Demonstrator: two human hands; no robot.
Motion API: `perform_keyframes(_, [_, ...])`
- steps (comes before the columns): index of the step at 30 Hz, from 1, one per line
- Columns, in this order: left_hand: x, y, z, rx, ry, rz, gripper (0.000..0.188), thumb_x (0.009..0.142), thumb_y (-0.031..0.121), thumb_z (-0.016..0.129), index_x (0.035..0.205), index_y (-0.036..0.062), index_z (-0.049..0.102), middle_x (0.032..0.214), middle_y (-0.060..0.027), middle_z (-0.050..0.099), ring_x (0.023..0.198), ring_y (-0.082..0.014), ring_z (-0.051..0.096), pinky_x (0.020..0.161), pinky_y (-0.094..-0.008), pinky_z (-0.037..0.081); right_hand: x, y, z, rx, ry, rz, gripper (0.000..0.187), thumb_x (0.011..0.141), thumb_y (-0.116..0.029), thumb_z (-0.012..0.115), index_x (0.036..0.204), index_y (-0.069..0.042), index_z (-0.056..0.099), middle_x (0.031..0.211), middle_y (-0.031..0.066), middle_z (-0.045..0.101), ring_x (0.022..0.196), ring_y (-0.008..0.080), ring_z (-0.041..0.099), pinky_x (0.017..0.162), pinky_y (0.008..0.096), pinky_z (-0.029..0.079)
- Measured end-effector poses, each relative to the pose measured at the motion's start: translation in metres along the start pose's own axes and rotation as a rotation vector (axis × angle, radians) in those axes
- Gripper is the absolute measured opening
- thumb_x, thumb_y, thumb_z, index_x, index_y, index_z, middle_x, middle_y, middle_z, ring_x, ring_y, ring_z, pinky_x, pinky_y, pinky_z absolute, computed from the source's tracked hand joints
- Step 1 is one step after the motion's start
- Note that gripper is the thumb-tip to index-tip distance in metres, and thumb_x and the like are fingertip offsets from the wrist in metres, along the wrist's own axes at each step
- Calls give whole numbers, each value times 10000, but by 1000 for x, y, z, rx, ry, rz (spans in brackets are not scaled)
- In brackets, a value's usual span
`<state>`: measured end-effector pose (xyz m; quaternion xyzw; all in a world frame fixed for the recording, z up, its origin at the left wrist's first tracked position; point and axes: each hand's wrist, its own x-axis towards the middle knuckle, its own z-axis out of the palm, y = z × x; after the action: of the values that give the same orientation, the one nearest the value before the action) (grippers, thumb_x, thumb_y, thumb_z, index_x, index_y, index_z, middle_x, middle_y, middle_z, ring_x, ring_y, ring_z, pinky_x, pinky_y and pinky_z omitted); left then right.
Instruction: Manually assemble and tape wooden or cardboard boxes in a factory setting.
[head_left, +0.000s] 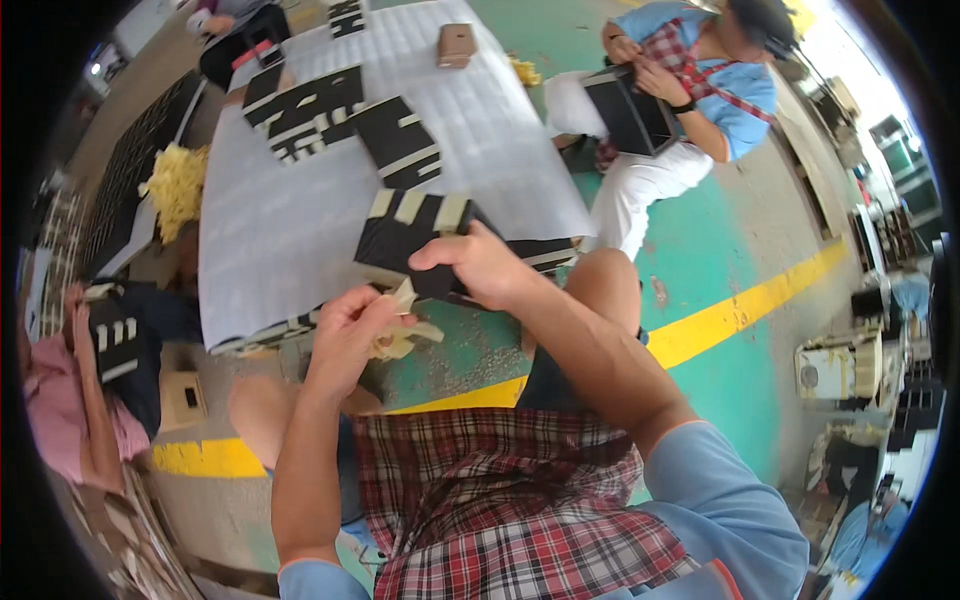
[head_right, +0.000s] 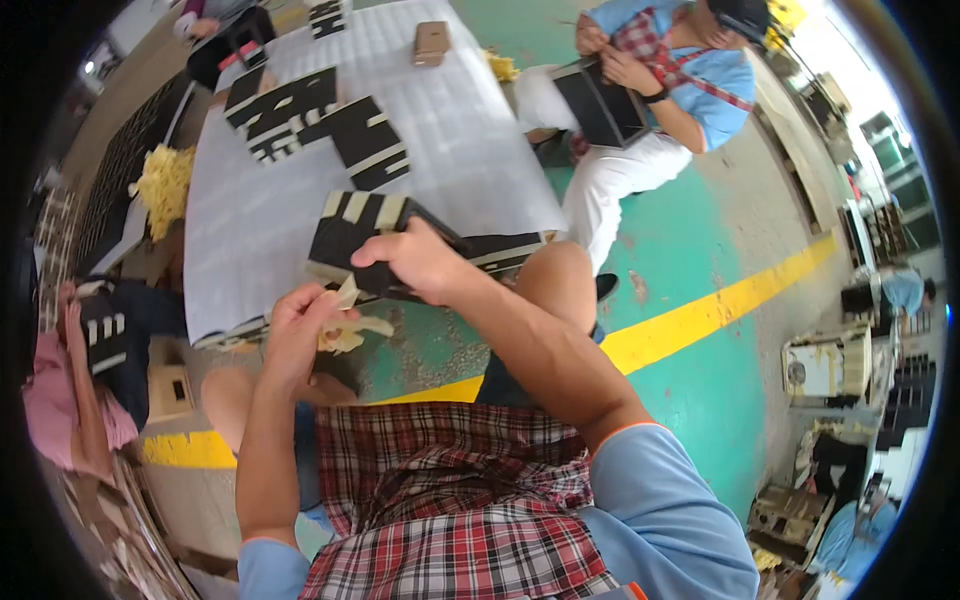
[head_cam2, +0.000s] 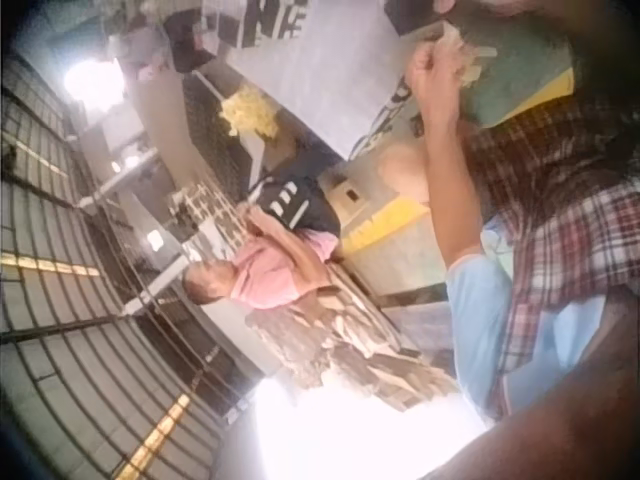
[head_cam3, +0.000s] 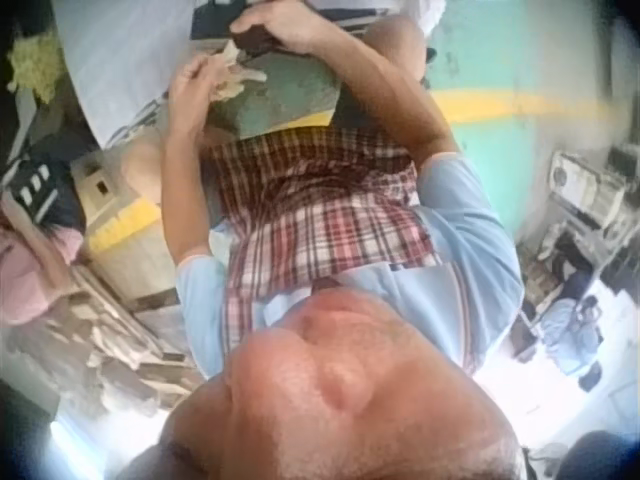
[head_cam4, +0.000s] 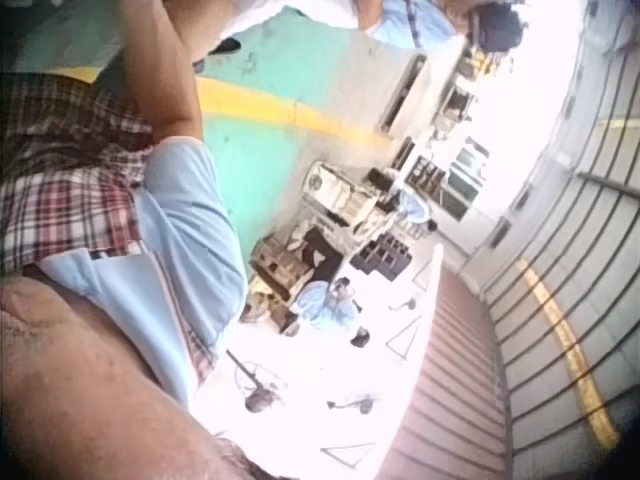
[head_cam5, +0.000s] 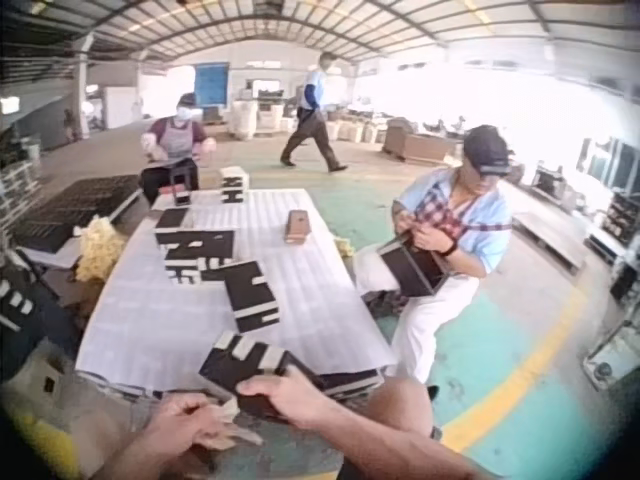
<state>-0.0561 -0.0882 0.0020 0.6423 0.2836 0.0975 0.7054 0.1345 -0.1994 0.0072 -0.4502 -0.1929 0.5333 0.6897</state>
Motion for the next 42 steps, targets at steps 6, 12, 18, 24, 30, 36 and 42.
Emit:
perform_keyframes(6, [2,-12,10,28,179,130,300,1041,284,590,892,25,622,854,-60,704,738,-93,603,697,-256,502,9,15,4,-89,22,-68,361,788,-66,743,1130,30,680,976,97,715,858,206,664,781,364,552])
perform_keyframes(12, [9,-11,13,80,172,264,264,998,143,663,784,90,517,755,3,616,694,-40,479,643,-236,395,4,13,6,-161,49,-71,323,778,-76,719,1087,6,676,962,70,697,829,183,633,756,344,537])
perform_keyframes(18, [11,-14,1,318,306,373,275,971,107,669,734,59,539,693,20,581,616,-37,435,590,-227,362,11,19,-6,-150,94,-56,312,747,-72,716,1038,28,670,916,75,683,827,188,644,768,342,542])
perform_keyframes(24, [6,-13,-75,147,629,312,222,958,77,590,748,69,520,729,24,519,690,-66,450,630,-248,363,-13,-33,8,-70,48,-46,381,727,-21,731,1098,49,687,1003,95,723,918,210,680,832,351,555])
perform_keyframes(30, [-10,-17,-201,-315,1048,618,79,967,56,602,894,60,570,930,-67,657,874,-123,583,768,-293,504,-22,-41,-51,278,-150,28,459,786,-84,667,1209,93,644,1093,192,729,980,300,726,905,428,598])
perform_keyframes(36, [-20,-2,-68,90,547,459,123,996,72,594,1114,86,565,1028,-74,688,870,-90,585,785,-242,486,-24,-31,-31,69,-79,-80,540,782,-13,690,1307,62,591,1203,152,692,1067,278,692,961,417,563])
perform_keyframes(42, [-6,0,-42,15,141,383,260,1012,170,605,1244,59,563,946,-31,605,879,-92,553,790,-244,458,-25,-34,-28,106,3,-26,496,783,-2,739,1260,38,611,1196,167,689,1038,281,702,938,421,573])
